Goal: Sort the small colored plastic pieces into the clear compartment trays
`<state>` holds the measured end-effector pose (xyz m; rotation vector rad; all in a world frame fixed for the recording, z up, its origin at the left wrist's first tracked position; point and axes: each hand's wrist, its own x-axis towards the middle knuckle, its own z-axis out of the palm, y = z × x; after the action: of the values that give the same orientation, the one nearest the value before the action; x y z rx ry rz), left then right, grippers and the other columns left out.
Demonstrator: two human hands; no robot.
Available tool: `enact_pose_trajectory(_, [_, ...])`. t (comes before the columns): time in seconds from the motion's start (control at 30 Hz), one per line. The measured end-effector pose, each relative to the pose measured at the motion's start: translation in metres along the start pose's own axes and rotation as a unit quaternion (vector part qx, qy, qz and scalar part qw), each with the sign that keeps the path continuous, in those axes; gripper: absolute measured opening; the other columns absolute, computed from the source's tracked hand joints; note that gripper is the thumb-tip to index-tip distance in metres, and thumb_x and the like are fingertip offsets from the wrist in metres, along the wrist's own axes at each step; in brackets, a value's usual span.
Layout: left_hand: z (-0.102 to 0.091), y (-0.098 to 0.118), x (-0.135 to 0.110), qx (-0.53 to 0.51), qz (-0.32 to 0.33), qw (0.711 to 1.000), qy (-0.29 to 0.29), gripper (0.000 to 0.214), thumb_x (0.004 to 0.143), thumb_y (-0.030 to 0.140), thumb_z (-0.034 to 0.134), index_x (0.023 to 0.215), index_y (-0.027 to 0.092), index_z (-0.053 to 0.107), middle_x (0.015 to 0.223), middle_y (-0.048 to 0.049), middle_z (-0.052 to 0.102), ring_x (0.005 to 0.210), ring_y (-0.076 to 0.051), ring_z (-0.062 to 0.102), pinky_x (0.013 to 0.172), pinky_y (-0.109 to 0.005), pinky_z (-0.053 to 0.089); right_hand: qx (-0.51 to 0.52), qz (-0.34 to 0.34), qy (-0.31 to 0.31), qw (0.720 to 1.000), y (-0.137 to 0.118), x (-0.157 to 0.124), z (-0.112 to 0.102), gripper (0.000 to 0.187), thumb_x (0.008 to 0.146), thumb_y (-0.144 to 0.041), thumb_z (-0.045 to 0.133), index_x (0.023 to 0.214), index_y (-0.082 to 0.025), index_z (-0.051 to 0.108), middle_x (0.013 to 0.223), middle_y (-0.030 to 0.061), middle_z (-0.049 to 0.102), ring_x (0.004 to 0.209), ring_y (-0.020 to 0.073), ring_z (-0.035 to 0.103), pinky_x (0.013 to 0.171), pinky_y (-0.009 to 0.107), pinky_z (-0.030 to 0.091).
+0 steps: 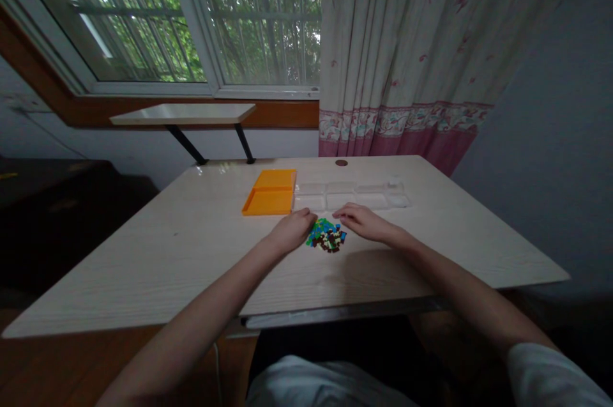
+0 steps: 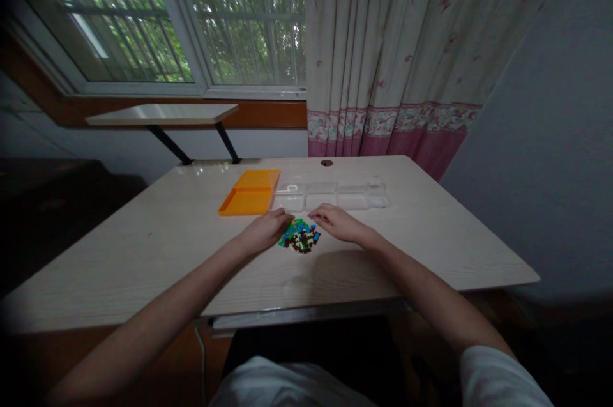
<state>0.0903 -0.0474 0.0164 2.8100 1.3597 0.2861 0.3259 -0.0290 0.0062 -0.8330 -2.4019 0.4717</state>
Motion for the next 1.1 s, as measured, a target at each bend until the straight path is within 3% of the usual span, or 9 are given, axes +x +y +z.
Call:
enact_pose_trajectory(0.17, [0.009, -0.005, 0.0, -0.017, 0.011, 1.0, 0.023, 0.025, 0.084, 0.016, 0.041, 0.1, 0.015, 0.061, 0.088, -0.0082, 0.055, 0.084, -0.018, 0.055, 0.076, -0.027, 0.045, -0.028, -0.007, -0.008, 1.0, 0.004, -0.001, 0.018, 0.029, 0.089, -0.016, 0.038, 0.109, -0.015, 0.059, 0.095, 0.0096, 0.057, 0.091, 0.0167, 0.053, 0.084, 0.032, 0.044])
enact_pose_trajectory(0.37, [0.016, -0.008, 0.003, -0.054, 0.035, 0.996, 0.055, 0.029, 0.083, 0.013, 0.043, 0.108, 0.013, 0.059, 0.091, -0.0094, 0.055, 0.089, -0.018, 0.052, 0.081, -0.028, 0.043, -0.039, -0.007, -0.039, 0.998, 0.002, 0.001, 0.018, 0.03, 0.087, -0.013, 0.041, 0.11, -0.016, 0.059, 0.092, 0.0087, 0.054, 0.09, 0.0169, 0.051, 0.084, 0.032, 0.043])
enact_pose_trajectory(0.7, [0.014, -0.011, 0.003, -0.07, 0.076, 0.994, 0.034, 0.031, 0.082, 0.012, 0.043, 0.11, 0.015, 0.058, 0.095, -0.0094, 0.056, 0.091, -0.018, 0.052, 0.083, -0.027, 0.042, -0.022, -0.008, -0.049, 0.999, 0.0, 0.002, 0.016, 0.03, 0.087, -0.012, 0.04, 0.107, -0.018, 0.061, 0.092, 0.0084, 0.055, 0.089, 0.0173, 0.051, 0.084, 0.033, 0.044])
enact_pose_trajectory(0.9, [0.013, -0.013, 0.002, -0.075, 0.015, 0.996, 0.053, 0.031, 0.089, 0.018, 0.035, 0.112, 0.013, 0.055, 0.095, -0.0101, 0.056, 0.089, -0.017, 0.055, 0.082, -0.029, 0.044, -0.018, -0.009, -0.036, 0.999, 0.002, 0.001, 0.014, 0.03, 0.088, -0.014, 0.037, 0.107, -0.017, 0.061, 0.094, 0.0094, 0.057, 0.091, 0.0174, 0.052, 0.085, 0.034, 0.044])
enact_pose_trajectory(1.1, [0.013, -0.015, 0.002, -0.056, 0.027, 0.998, 0.031, 0.028, 0.087, 0.017, 0.038, 0.105, 0.016, 0.06, 0.094, -0.0084, 0.055, 0.086, -0.017, 0.055, 0.078, -0.027, 0.045, -0.029, 0.001, -0.047, 0.998, 0.002, 0.003, 0.014, 0.033, 0.088, -0.014, 0.036, 0.113, -0.016, 0.058, 0.095, 0.0105, 0.057, 0.091, 0.0179, 0.052, 0.084, 0.033, 0.043])
